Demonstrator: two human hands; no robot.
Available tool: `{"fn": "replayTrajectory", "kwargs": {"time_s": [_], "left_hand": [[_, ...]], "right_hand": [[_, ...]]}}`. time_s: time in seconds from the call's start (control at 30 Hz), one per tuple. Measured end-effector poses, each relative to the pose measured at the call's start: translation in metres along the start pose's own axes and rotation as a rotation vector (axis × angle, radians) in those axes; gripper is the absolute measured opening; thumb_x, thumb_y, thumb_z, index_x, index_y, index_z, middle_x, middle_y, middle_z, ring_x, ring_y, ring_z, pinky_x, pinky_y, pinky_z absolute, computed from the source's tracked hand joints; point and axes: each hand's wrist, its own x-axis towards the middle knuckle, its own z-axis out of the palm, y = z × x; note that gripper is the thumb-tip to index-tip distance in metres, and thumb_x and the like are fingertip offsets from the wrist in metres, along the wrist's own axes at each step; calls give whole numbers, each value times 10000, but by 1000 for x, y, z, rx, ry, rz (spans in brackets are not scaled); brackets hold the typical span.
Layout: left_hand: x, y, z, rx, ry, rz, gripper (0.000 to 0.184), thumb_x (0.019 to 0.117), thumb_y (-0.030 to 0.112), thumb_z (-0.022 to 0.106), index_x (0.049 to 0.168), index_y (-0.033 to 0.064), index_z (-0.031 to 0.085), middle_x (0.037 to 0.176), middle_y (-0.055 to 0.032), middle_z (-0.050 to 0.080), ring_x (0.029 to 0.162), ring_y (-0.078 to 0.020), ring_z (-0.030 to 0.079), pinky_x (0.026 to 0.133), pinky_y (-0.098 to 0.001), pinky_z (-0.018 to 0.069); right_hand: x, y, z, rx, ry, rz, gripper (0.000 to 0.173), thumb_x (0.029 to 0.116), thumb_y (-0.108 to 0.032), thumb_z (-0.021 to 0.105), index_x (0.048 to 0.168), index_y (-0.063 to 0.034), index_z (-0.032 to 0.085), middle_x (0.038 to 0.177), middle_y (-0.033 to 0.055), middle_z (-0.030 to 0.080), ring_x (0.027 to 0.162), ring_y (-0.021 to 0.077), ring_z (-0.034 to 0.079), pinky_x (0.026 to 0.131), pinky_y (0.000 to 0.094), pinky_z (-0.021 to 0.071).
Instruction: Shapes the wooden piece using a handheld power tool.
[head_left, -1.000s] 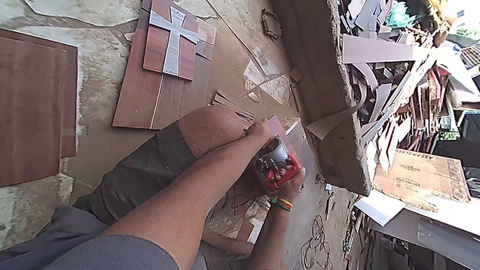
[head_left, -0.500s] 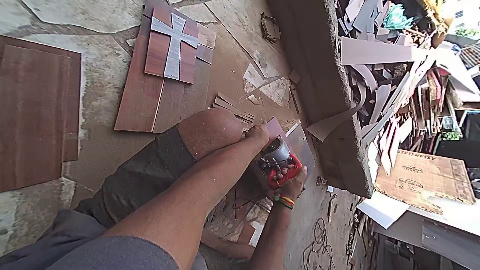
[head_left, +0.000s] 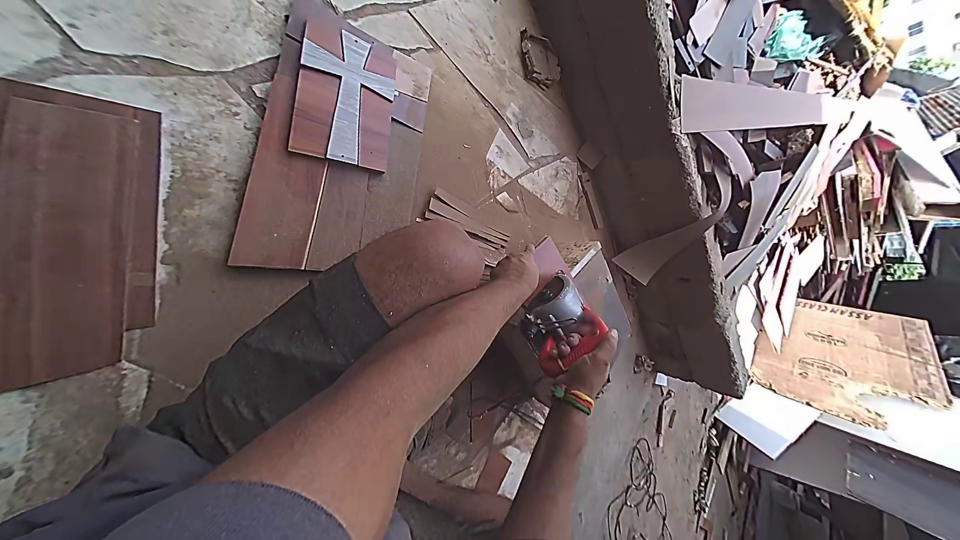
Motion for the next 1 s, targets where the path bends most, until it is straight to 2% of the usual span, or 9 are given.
{"fn": "replayTrajectory", "kwargs": {"time_s": [0.17, 0.33, 0.73, 0.9, 1.0], "left_hand": [[-1, 0, 0, -7, 1, 3, 824, 953, 50, 584, 1668, 185, 198, 1510, -243, 505, 1348, -431, 548, 1022, -635, 502], [-4, -1, -1, -24, -2, -2, 717, 1018, 58, 462, 1670, 200, 199, 1505, -244, 511, 1340, -430, 556, 1026, -622, 500], [0, -1, 0, -13, -8, 1, 785, 975, 68, 553, 1667, 207, 209, 1495, -230, 528, 1340, -418, 561, 1022, -629, 505], [-3, -2, -3, -20, -18, 10, 753, 1005, 73, 502, 1673, 206, 183, 1511, -229, 515, 1358, -411, 550, 1047, -623, 491], [-2, -4, -2, -13, -21, 28, 822, 959, 75, 588, 1670, 191, 192, 1507, -230, 516, 1357, -419, 547, 1045, -631, 490]], "right_hand": [[1, -2, 2, -17, 5, -16, 665, 1076, -634, 148, 895, -112, 519, 514, -13, 499, 376, 127, 513, 356, 319, 480], [4, -4, 5, -6, 20, -19, 658, 1077, -633, 176, 875, -113, 525, 519, -8, 502, 374, 132, 510, 356, 322, 483], [13, -11, 9, -21, 17, -18, 662, 1075, -637, 163, 875, -114, 516, 510, -12, 493, 371, 131, 506, 356, 325, 479], [20, -10, 9, -47, 16, -37, 650, 1075, -636, 173, 898, -116, 520, 522, -12, 490, 384, 135, 510, 369, 338, 485], [23, -12, 9, -42, 7, -31, 661, 1075, -637, 169, 896, -110, 526, 530, -7, 496, 390, 135, 508, 373, 333, 478]]}}
